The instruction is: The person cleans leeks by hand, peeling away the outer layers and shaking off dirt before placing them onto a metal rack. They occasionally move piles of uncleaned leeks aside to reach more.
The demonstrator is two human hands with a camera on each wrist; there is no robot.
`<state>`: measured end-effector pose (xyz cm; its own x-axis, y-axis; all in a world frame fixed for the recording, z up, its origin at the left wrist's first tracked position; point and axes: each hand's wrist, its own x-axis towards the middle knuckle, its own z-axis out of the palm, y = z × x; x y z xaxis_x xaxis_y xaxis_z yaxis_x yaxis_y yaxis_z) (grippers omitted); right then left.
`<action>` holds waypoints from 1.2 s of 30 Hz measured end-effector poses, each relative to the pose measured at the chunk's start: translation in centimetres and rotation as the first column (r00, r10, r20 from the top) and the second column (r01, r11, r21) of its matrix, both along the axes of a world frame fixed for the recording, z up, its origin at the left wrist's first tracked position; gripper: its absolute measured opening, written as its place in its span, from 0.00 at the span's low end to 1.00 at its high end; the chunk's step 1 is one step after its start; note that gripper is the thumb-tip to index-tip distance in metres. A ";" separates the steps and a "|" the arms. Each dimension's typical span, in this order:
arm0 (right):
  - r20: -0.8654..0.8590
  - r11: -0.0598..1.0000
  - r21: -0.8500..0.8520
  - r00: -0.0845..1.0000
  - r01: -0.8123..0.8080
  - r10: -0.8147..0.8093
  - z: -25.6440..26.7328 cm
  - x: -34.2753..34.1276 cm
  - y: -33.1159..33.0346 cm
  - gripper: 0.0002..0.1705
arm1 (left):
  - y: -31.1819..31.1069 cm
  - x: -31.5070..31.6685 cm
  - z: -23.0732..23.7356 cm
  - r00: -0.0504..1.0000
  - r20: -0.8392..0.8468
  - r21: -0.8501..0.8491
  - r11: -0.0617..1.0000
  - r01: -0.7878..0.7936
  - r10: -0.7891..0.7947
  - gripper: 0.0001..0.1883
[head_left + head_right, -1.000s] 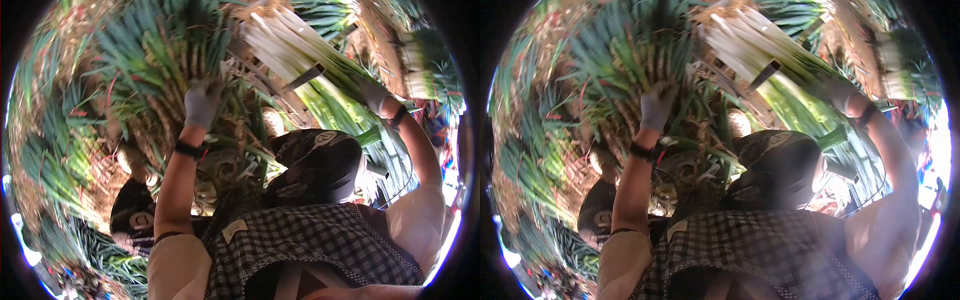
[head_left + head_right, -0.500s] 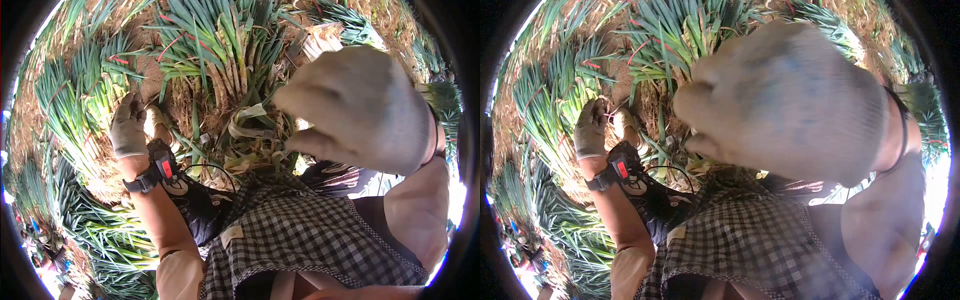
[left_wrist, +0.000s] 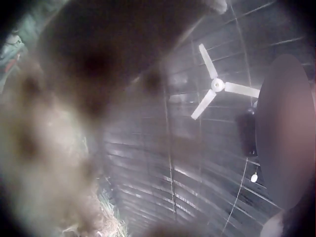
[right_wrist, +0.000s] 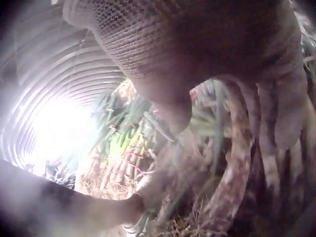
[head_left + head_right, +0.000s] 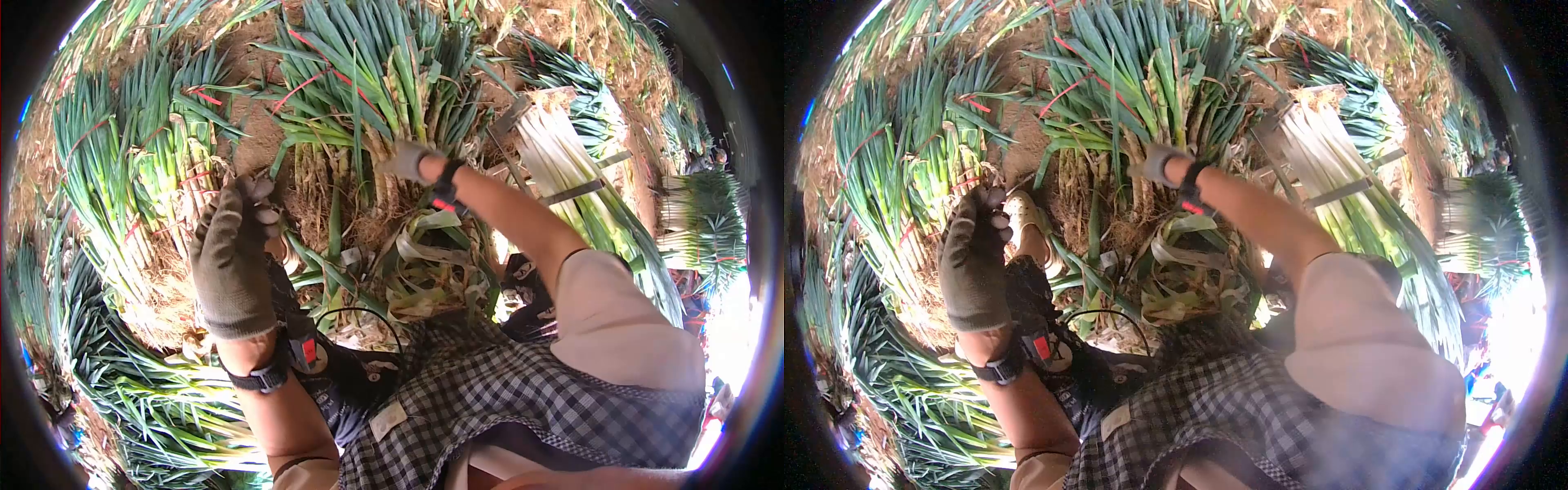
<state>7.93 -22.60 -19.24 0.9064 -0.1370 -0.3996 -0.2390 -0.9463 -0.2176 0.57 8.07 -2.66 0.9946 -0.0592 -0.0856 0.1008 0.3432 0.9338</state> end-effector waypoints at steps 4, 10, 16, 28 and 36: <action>-0.333 0.975 0.075 0.927 0.211 -0.175 -6.1 3.3 1.3 0.37 | -0.2 0.5 0.1 1.000 0.016 0.029 1.000 0.001 -0.002 0.15; -0.046 0.833 0.537 0.990 0.136 -0.132 1.3 1.3 0.5 0.33 | -0.6 0.4 0.5 1.000 0.002 -0.013 1.000 0.027 -0.027 0.13; 0.041 0.809 0.577 0.985 0.114 -0.168 11.3 -11.0 0.1 0.29 | -1.9 0.2 -0.7 0.994 0.024 0.189 0.976 0.104 -0.111 0.13; 0.387 0.955 0.275 0.922 -0.115 0.000 15.9 -27.0 0.8 0.21 | -12.7 -1.5 -10.8 0.895 0.038 -0.435 0.798 0.416 -0.445 0.12; 0.267 0.139 0.963 0.729 -0.233 -0.630 10.0 -26.5 3.8 0.28 | -13.1 -8.5 -1.2 0.952 0.127 0.061 0.961 0.271 -0.277 0.06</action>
<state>-18.54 -18.84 -9.29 0.9499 -0.2848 0.1286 0.1862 0.1857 -0.9648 -7.88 -5.07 -3.90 0.9432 -0.3301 0.0382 0.0590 0.2795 0.9583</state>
